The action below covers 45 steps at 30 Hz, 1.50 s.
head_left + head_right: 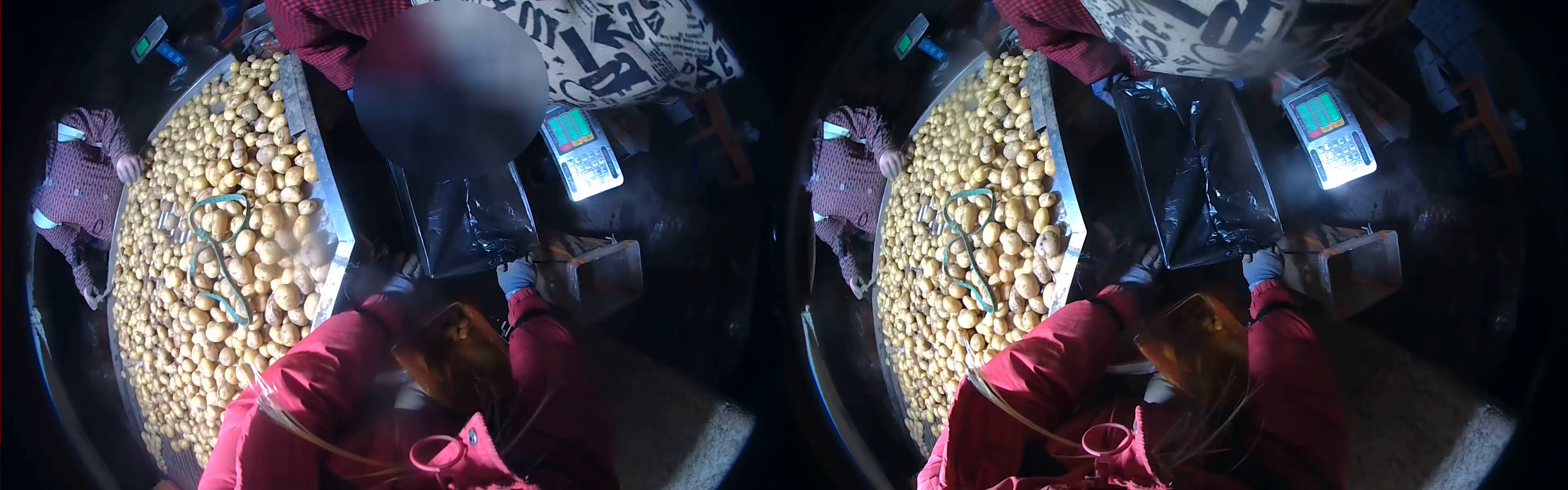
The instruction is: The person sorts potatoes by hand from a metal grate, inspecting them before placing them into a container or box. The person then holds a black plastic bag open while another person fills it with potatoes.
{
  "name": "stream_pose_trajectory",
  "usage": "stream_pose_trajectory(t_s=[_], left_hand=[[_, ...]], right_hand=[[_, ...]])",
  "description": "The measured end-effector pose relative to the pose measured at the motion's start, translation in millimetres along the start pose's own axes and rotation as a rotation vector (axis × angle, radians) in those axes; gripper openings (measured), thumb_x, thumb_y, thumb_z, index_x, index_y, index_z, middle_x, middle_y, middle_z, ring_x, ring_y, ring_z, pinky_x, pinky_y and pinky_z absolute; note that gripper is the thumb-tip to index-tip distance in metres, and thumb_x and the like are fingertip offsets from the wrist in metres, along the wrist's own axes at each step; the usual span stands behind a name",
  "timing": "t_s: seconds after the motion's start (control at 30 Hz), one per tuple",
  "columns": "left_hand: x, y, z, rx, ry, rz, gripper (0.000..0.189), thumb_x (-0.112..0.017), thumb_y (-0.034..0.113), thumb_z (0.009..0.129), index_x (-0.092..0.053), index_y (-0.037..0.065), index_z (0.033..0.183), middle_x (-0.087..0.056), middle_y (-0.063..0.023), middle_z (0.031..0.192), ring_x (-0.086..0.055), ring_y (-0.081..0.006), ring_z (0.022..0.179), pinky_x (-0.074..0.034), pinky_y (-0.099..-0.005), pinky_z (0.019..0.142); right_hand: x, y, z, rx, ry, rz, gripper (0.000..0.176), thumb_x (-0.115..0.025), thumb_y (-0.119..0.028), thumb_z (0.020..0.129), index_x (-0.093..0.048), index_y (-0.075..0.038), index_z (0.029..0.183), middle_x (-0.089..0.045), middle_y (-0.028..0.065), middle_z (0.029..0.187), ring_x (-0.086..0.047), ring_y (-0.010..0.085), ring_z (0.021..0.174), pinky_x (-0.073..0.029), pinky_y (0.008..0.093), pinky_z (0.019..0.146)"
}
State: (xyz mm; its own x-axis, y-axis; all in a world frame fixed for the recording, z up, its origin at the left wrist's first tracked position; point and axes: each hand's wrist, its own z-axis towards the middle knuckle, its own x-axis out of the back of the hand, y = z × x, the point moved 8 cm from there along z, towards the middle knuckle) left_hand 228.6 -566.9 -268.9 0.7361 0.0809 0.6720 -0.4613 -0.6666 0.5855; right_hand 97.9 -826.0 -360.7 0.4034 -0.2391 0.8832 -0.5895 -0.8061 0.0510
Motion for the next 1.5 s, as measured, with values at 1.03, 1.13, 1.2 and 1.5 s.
stream_pose_trajectory(t_s=[1.03,1.13,1.2,1.5], left_hand=[[96.4,75.9,-269.2,-0.235,0.086,0.173,0.045,-0.065,0.036,0.084,-0.064,0.007,0.119,-0.061,-0.0161,0.127,-0.056,-0.0341,0.118,-0.042,-0.0476,0.103],[114.3,62.9,-331.1,-0.192,0.293,-0.008,0.040,-0.066,0.028,0.088,-0.063,0.004,0.120,-0.065,-0.0182,0.118,-0.061,-0.0369,0.109,-0.048,-0.0448,0.097],[132.9,56.6,-366.7,-0.154,0.336,-0.073,0.038,-0.065,0.027,0.090,-0.063,0.004,0.120,-0.065,-0.0178,0.118,-0.061,-0.0364,0.109,-0.049,-0.0444,0.097],[144.7,-8.7,-566.7,0.169,1.005,-0.073,0.032,-0.067,0.017,0.088,-0.066,0.002,0.116,-0.066,-0.0180,0.114,-0.062,-0.0359,0.108,-0.049,-0.0429,0.096]], right_hand=[[-81.6,28.4,-110.8,-0.076,-0.524,-0.003,0.056,-0.059,-0.035,0.090,-0.050,-0.015,0.142,-0.041,0.0182,0.150,-0.050,0.0362,0.130,-0.044,0.0441,0.106],[-62.8,1.2,-114.9,0.137,-0.559,-0.213,0.051,-0.056,-0.037,0.091,-0.059,-0.008,0.133,-0.053,0.0230,0.138,-0.057,0.0389,0.122,-0.047,0.0448,0.102],[3.1,-42.3,-138.4,0.139,-0.471,-0.132,0.048,-0.054,-0.039,0.092,-0.064,-0.005,0.124,-0.060,0.0238,0.128,-0.060,0.0404,0.116,-0.049,0.0457,0.098],[258.6,-314.1,-255.9,0.884,0.379,0.385,0.031,-0.056,-0.035,0.091,-0.069,-0.007,0.090,-0.068,0.0178,0.086,-0.065,0.0397,0.081,-0.051,0.0517,0.072]])
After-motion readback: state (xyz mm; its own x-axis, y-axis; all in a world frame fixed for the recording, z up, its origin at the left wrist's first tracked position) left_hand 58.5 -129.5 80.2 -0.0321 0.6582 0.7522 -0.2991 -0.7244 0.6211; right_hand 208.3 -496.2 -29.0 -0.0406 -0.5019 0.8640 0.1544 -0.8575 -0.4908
